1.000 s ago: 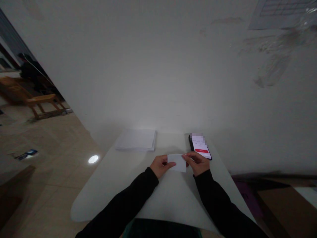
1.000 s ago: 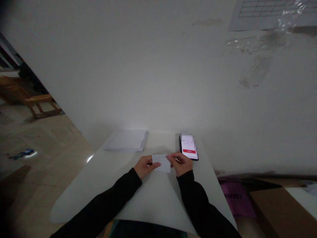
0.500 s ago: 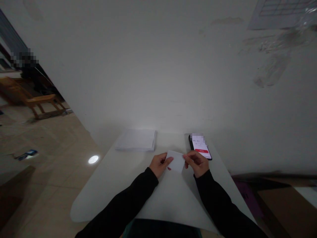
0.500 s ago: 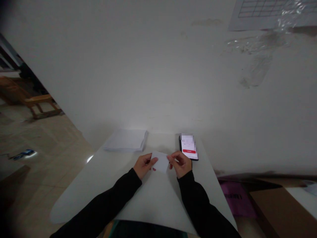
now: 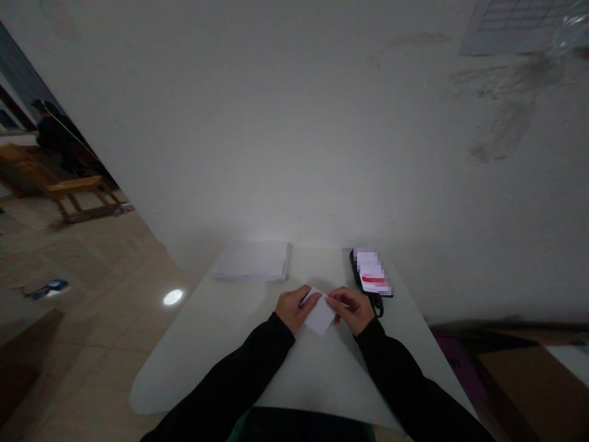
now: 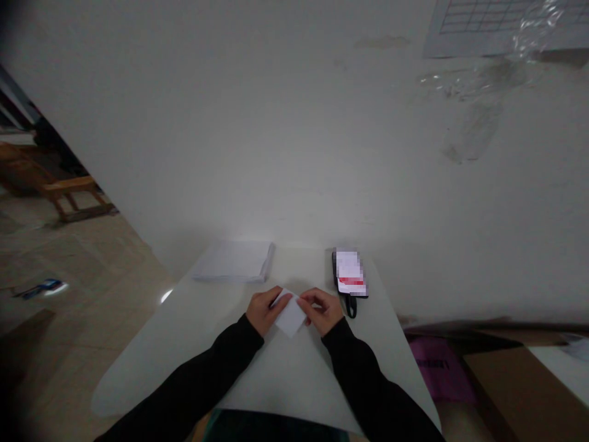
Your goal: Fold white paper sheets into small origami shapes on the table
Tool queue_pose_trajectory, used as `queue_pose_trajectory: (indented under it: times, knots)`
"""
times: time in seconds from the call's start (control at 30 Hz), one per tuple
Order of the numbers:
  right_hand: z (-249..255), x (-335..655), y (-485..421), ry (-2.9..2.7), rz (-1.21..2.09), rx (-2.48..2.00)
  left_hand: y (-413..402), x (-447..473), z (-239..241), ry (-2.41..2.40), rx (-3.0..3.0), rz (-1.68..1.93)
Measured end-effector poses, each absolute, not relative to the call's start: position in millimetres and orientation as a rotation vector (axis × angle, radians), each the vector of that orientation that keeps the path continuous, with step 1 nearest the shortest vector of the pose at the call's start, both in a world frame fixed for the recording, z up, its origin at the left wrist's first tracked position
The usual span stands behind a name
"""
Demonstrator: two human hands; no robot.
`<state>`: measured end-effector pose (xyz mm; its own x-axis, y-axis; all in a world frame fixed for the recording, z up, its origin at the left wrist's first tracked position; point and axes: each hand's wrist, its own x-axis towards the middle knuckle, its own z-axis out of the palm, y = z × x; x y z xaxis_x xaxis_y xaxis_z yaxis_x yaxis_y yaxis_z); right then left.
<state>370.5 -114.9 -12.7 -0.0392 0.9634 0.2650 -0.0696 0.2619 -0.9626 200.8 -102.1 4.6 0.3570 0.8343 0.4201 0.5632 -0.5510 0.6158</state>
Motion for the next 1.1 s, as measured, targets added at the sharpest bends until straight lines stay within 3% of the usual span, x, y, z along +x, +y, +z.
queue_pose_trajectory:
  times: [0.4,0.73,0.97,1.1]
  knots:
    - [-14,369,-117,-1.246,0.863,-0.977,-78,204,-4,1.23,2.359,1.203]
    - [-17,372,-106,-1.108,0.684,-1.097,-76,206,-4,1.031,2.088,0.992]
    - [-15,327,-88,-0.848,1.019,-0.941,-73,204,-2,1.251,1.608,1.406]
    - [-17,323,-79,-0.941,1.039,-0.948,-69,201,0,1.179,1.607,1.383]
